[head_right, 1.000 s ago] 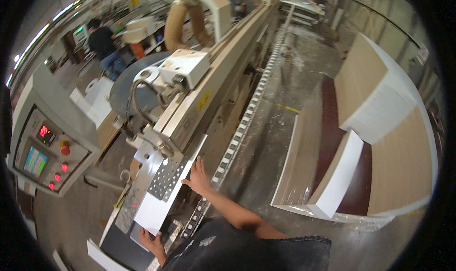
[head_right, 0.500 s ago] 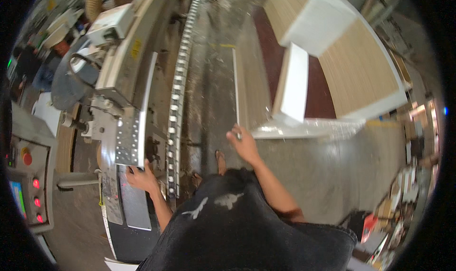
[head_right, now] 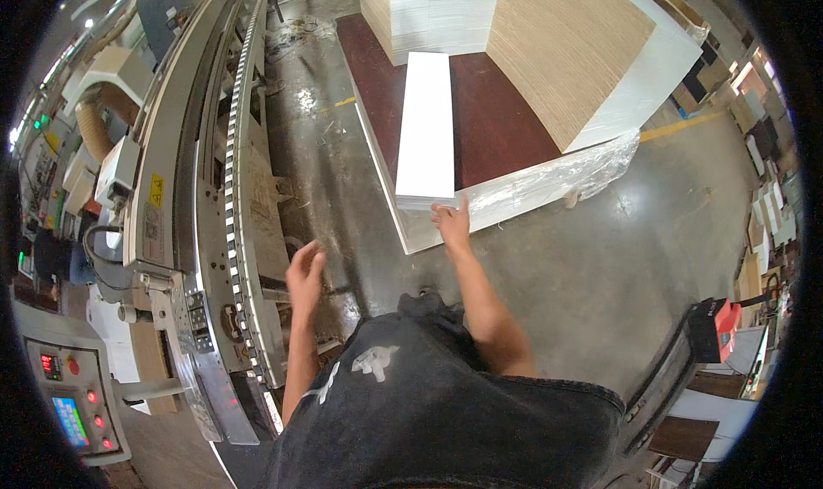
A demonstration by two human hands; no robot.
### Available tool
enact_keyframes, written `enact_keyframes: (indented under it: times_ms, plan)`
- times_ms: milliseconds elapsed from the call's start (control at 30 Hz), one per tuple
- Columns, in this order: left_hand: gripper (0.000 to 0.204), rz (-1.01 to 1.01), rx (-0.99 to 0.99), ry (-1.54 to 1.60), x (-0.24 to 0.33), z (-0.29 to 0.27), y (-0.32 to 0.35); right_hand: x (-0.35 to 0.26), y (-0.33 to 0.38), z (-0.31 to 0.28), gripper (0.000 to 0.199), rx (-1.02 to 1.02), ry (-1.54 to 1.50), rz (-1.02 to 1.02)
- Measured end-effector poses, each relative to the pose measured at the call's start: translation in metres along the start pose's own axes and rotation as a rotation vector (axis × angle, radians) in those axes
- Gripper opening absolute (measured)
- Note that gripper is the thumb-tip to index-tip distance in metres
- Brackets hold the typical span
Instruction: The person adjusts a dust extraction hose on a machine, then walks to a conveyor system. They repeatedly pick up white rectangular panels, feed them into the edge banding machine, and place the processed panels onto a stack.
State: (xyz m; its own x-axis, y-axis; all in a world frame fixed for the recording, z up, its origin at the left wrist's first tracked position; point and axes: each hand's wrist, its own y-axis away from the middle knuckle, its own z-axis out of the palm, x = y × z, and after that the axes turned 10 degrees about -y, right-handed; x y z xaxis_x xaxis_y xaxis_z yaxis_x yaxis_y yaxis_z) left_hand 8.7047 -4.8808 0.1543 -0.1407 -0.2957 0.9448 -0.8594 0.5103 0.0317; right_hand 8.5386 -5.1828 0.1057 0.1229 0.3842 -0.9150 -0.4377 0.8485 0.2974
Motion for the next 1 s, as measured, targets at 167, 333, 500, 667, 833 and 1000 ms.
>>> enact_keyframes:
  times_ms: [167,333,500,667,833,1000]
  plan:
    - [0.048,-0.287,-0.226,0.157,0.046,0.128,-0.081,-0.007,0.013,0.004,0.091,-0.18,-0.013,0.094]
    - [0.058,-0.513,0.004,0.19,0.031,0.193,-0.125,0.008,0.018,0.016,0.079,-0.577,0.019,0.198]
    - [0.023,-0.532,0.082,0.205,0.005,0.198,-0.112,0.002,0.045,0.016,0.056,-0.688,0.0,0.344]
    - [0.025,-0.604,0.07,0.228,0.007,0.135,-0.03,0.004,0.037,-0.023,0.046,-0.763,0.12,0.459]
    - [0.013,-0.615,0.382,0.422,-0.025,0.043,0.087,0.018,0.035,-0.019,0.039,-0.514,-0.015,0.561]
    - [0.016,-0.459,1.038,0.585,-0.1,-0.03,0.205,0.048,0.038,0.038,0.032,-0.456,-0.182,0.591]
